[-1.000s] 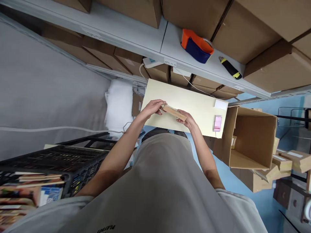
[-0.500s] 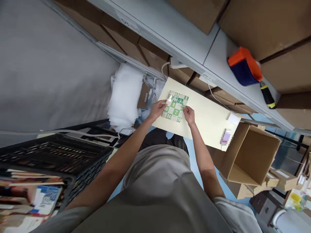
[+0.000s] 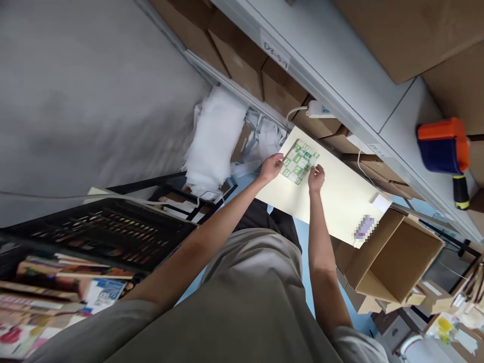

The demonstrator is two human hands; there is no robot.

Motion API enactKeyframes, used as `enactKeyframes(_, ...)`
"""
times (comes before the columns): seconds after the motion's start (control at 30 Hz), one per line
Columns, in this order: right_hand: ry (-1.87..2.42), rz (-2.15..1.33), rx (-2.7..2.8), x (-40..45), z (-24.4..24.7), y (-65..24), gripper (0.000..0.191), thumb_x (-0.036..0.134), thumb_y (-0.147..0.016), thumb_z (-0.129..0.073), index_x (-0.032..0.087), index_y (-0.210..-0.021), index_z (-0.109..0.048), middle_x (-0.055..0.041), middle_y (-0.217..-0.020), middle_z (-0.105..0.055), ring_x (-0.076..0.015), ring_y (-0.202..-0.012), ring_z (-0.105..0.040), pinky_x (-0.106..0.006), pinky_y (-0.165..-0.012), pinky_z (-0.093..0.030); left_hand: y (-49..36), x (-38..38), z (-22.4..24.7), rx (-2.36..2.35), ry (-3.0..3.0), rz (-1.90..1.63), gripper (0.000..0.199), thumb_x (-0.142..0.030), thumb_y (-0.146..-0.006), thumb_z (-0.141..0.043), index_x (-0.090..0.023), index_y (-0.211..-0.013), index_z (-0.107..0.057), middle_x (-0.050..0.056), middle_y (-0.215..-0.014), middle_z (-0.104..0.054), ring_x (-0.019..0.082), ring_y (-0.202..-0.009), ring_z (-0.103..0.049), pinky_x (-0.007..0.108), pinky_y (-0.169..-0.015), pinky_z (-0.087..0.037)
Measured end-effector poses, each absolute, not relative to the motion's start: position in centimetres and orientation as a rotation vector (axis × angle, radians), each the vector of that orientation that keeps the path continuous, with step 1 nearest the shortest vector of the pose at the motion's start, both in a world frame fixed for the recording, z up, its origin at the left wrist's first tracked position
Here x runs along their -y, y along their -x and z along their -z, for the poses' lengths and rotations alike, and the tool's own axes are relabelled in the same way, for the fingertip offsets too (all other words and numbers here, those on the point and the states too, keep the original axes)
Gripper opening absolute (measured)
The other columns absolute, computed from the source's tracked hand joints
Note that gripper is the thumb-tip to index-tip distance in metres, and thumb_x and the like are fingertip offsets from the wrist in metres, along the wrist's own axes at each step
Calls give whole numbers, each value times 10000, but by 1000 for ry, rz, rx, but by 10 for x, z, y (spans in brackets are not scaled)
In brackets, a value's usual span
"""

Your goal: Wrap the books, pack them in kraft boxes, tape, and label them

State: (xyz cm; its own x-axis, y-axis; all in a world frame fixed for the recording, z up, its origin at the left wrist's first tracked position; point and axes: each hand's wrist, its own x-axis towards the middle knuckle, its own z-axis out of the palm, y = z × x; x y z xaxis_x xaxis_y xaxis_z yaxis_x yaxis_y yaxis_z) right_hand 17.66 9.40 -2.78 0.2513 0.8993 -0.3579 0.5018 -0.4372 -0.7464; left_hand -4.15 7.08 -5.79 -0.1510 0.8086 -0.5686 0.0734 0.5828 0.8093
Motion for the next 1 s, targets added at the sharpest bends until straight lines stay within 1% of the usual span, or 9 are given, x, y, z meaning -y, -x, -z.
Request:
enactKeyframes(0.07,2056,-893,1304,-92,12,-175,549,614,-937,-645,165,-1234,-752,-191,-1304,-770,-291,-1190,-752,-501,-1073,-644,43,-59,51,-1633,-708,-830,411,7,-1002,-594,-120,-1345,-780,169,-1355,-835,235,-1181,-810,335,-1062,-615)
enactKeyframes(0.13,1981,-913,1399,-90,-4,-164,532,598,-964,-639,174,-1263,-759,-200,-1362,-761,-309,-1247,-743,-520,-1099,-639,43,-45,45,-1656,-658,-890,395,2,-1013,-569,-120,-1321,-784,165,-1315,-846,227,-1159,-815,327,-1036,-620)
enactKeyframes(0.27,1786,-1159,1550,-86,-17,-123,512,627,-966,-672,195,-1219,-779,-177,-1325,-795,-331,-1274,-740,-528,-1133,-622,41,-11,35,-1654,-622,-958,371,-22,-1014,-565,-126,-1285,-796,147,-1230,-868,230,-1108,-822,337,-993,-627)
enactKeyframes(0.43,1683,-1530,1601,-69,5,-70,491,702,-948,-710,264,-1158,-778,-117,-1263,-830,-320,-1233,-742,-525,-1180,-593,47,43,42,-1757,-538,-980,316,-83,-1015,-580,-189,-1205,-809,89,-1132,-882,212,-1019,-820,340,-979,-629)
enactKeyframes(0.6,1638,-1695,1686,-35,34,-42,501,700,-993,-688,249,-1185,-793,-121,-1249,-841,-318,-1227,-760,-506,-1173,-612,71,90,92,-1898,-255,-944,258,-171,-1008,-612,-193,-1197,-787,113,-1145,-880,246,-1089,-826,407,-1065,-633)
enactKeyframes(0.73,1569,-1690,1881,-8,54,-22,444,618,-1107,-583,248,-1236,-791,-118,-1264,-833,-278,-1140,-789,-443,-1080,-659,87,105,140,-1946,-161,-896,258,-210,-996,-644,-189,-1208,-791,124,-1187,-871,247,-1114,-824,399,-1098,-622)
enactKeyframes(0.83,1418,-1483,2212,0,68,-11,412,489,-1189,-476,236,-1290,-785,-132,-1305,-815,-263,-1192,-781,-410,-1077,-656,94,103,173,-1986,-191,-830,285,-212,-1013,-609,-192,-1223,-801,104,-1223,-870,238,-1128,-820,368,-1077,-625)
enactKeyframes(0.93,1196,-1191,2529,-2,83,-9,386,341,-1211,-438,223,-1349,-778,-153,-1356,-804,-276,-1316,-753,-448,-1179,-603,97,96,208,-2012,-299,-759,305,-205,-1041,-590,-185,-1250,-811,108,-1267,-863,264,-1171,-813,380,-1090,-619)
enactKeyframes(1.0,1105,-1043,2630,-4,91,-10,374,271,-1202,-450,228,-1392,-769,-154,-1375,-804,-285,-1373,-739,-473,-1215,-574,99,88,234,-2018,-401,-685,327,-191,-1053,-583,-187,-1287,-811,116,-1294,-855,283,-1186,-808,398,-1102,-614)
